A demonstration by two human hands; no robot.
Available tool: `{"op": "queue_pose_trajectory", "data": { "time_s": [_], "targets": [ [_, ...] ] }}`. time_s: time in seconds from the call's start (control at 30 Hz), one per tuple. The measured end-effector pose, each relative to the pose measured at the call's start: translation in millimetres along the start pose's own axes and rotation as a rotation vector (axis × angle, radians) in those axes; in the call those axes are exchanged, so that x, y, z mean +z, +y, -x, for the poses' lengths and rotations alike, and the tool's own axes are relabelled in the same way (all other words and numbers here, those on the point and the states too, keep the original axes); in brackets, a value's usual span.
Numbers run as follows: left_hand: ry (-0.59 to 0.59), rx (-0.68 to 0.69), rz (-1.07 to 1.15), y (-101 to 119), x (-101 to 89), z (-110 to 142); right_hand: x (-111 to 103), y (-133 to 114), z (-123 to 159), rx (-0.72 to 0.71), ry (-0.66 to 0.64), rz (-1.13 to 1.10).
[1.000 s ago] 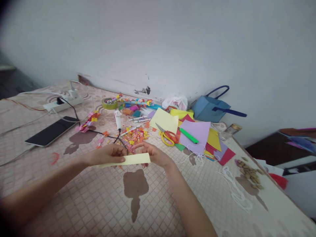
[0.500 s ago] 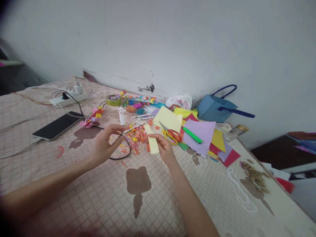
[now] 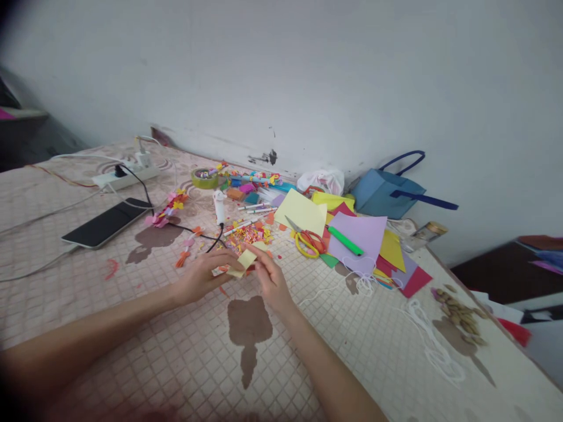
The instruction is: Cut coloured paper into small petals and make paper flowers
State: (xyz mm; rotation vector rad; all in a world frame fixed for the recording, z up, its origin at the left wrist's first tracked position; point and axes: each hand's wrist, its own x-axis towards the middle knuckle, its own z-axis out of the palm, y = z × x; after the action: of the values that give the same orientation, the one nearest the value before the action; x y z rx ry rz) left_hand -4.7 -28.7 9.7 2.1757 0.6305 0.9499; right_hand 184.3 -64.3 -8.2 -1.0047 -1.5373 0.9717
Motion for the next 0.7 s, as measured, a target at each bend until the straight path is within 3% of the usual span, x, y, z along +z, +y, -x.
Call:
{"op": "queue_pose_trajectory", "data": {
  "time_s": [0.13,0.33,0.6,0.7],
  "targets": [
    [0.013,-0.16,0.187,0.2,9.4,-1.2,2.6,-0.6,-0.3,0.019,0.112,-0.11],
    [0.014,-0.448,0.547,-5.9,22.0,1.6,13.1,-12.8,6.7,-0.023,-0.013,0.007],
    [0.114,-0.507,0.774,-3.3,25.9,1.9,15.8,-13.8,8.6,-0.046,-0.016,0.034],
    [0.155,-0.542,0.806,-0.1,24.1,2.1,16.5,-7.4,9.4,-0.035,0.069,-0.017]
  ]
}}
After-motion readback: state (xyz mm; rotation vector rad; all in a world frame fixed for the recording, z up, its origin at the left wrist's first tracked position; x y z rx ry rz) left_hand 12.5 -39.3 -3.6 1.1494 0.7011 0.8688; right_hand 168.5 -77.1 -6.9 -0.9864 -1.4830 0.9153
